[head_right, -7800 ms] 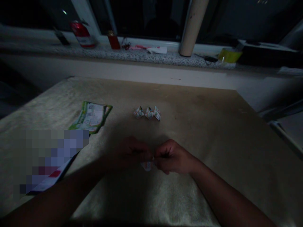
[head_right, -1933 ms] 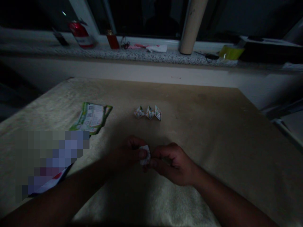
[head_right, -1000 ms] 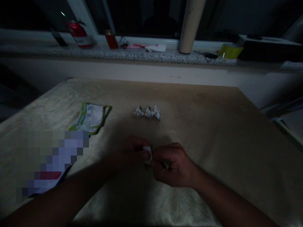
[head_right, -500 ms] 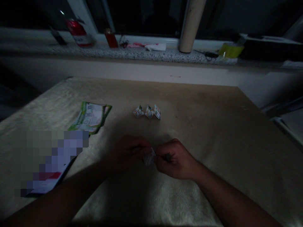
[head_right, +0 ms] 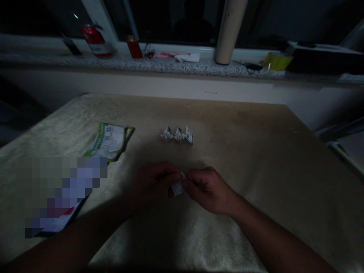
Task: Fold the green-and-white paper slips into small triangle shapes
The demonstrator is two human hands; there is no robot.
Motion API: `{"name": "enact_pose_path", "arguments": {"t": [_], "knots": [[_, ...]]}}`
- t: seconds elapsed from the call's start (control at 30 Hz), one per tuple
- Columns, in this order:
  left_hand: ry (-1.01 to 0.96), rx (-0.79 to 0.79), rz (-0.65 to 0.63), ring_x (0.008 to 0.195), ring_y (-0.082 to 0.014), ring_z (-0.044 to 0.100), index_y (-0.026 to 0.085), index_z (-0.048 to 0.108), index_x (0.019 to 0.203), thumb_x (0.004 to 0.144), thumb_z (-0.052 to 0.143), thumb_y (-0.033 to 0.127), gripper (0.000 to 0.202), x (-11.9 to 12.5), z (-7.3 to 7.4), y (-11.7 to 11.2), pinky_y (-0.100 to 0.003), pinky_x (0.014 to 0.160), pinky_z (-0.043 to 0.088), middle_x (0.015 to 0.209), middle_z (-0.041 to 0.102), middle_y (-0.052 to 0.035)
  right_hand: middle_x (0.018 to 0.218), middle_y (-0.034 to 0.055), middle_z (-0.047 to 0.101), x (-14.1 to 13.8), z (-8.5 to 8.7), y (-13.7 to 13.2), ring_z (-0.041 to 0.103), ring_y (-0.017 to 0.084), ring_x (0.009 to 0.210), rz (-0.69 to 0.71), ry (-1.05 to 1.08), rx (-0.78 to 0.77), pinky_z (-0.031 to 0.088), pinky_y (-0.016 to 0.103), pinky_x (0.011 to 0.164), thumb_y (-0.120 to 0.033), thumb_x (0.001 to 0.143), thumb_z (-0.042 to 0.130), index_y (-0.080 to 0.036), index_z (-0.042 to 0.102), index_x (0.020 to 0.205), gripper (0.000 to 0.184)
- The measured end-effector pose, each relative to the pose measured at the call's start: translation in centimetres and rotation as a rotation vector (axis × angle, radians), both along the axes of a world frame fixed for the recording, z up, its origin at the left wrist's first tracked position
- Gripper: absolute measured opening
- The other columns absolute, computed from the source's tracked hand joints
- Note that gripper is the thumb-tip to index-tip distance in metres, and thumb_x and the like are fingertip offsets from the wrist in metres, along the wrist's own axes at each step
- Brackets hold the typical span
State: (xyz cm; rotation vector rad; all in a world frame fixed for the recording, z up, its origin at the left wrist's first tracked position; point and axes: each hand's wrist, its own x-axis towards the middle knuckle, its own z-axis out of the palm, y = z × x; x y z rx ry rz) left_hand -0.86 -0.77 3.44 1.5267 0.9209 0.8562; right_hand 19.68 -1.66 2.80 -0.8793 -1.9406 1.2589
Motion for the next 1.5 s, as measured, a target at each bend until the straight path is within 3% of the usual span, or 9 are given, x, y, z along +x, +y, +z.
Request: {"name": "enact_pose_path", "arguments": {"t": [0.17,0.33,0.57,0.7,1.07,1.3,1.43,1.5], "knots": [[-0.067,-0.177,-0.061,0.047,-0.0091,0.058,0.015,0.063,0.087,0.090,0.061,0.046,0.031,0.4,-0.6,-0.1,-0.018,0.045,0.045,0.058,0.062,0.0027,0.053,-0.0060,0.039,-0.1,0.4,-0.3,0.033,0.006,0.046,-0.055,0.007,-0.053,0.025,0.020,0.042,-0.034,0.099,0.052,-0.018,0.048,0.065,0.038],[0.065,-0.035,-0.143,0.047,-0.0079,0.057,0.013,0.062,0.070,0.095,0.052,0.047,0.043,0.0,-0.5,0.0,-0.016,0.047,0.041,0.054,0.060,0.0004,0.052,-0.0056,0.040,-0.5,0.8,-0.6,0.034,0.007,0.043,-0.094,0.066,-0.084,0.025,0.020,0.040,-0.035,0.099,0.052,-0.018,0.051,0.067,0.036],[0.030,0.145,-0.156,0.041,-0.0036,0.042,0.013,0.056,0.059,0.096,0.053,0.039,0.045,-0.7,0.0,0.1,-0.014,0.043,0.031,0.046,0.049,0.0047,0.053,-0.0037,0.047,-0.4,0.2,-0.6,0.042,0.007,0.046,-0.065,0.080,-0.034,0.032,0.020,0.044,-0.034,0.100,0.051,-0.017,0.053,0.069,0.035],[-0.027,0.081,-0.187,0.041,-0.0045,0.043,0.013,0.058,0.063,0.097,0.051,0.042,0.045,-0.6,-0.5,0.1,-0.015,0.042,0.031,0.047,0.049,0.0046,0.057,-0.0029,0.050,-0.3,0.1,-0.5,0.045,0.008,0.050,-0.004,0.057,0.030,0.035,0.020,0.049,-0.030,0.100,0.050,-0.017,0.055,0.072,0.031],[-0.172,-0.079,-0.181,0.044,-0.0053,0.034,0.015,0.048,0.056,0.095,0.053,0.047,0.051,0.0,-1.4,-0.1,-0.020,0.042,0.024,0.047,0.039,0.0052,0.056,-0.0070,0.032,-1.1,0.5,-0.9,0.030,0.006,0.047,-0.064,-0.058,0.339,0.026,0.023,0.049,-0.017,0.094,0.055,-0.019,0.042,0.064,0.033],[-0.084,0.007,-0.158,0.050,-0.0073,0.038,0.015,0.052,0.068,0.096,0.046,0.054,0.048,-0.1,-1.2,0.3,-0.020,0.046,0.028,0.056,0.043,0.0043,0.054,-0.0062,0.038,-0.7,0.0,-0.6,0.035,0.007,0.046,0.000,0.034,0.076,0.027,0.021,0.045,-0.026,0.099,0.051,-0.018,0.050,0.068,0.032],[0.088,0.191,-0.145,0.049,-0.0064,0.036,0.016,0.047,0.063,0.097,0.047,0.043,0.044,-0.3,-0.4,0.4,-0.020,0.049,0.027,0.054,0.038,0.0059,0.054,-0.0057,0.040,-0.7,-0.4,-0.7,0.035,0.007,0.047,0.049,0.042,-0.056,0.028,0.020,0.045,-0.033,0.099,0.050,-0.018,0.048,0.066,0.036],[0.096,0.234,-0.125,0.049,-0.0060,0.034,0.016,0.046,0.062,0.097,0.047,0.038,0.042,-0.2,-0.2,0.3,-0.020,0.049,0.026,0.053,0.036,0.0066,0.054,-0.0059,0.039,-0.8,-0.3,-0.8,0.034,0.007,0.048,0.048,0.021,-0.031,0.027,0.020,0.045,-0.032,0.099,0.050,-0.018,0.048,0.066,0.036]]}}
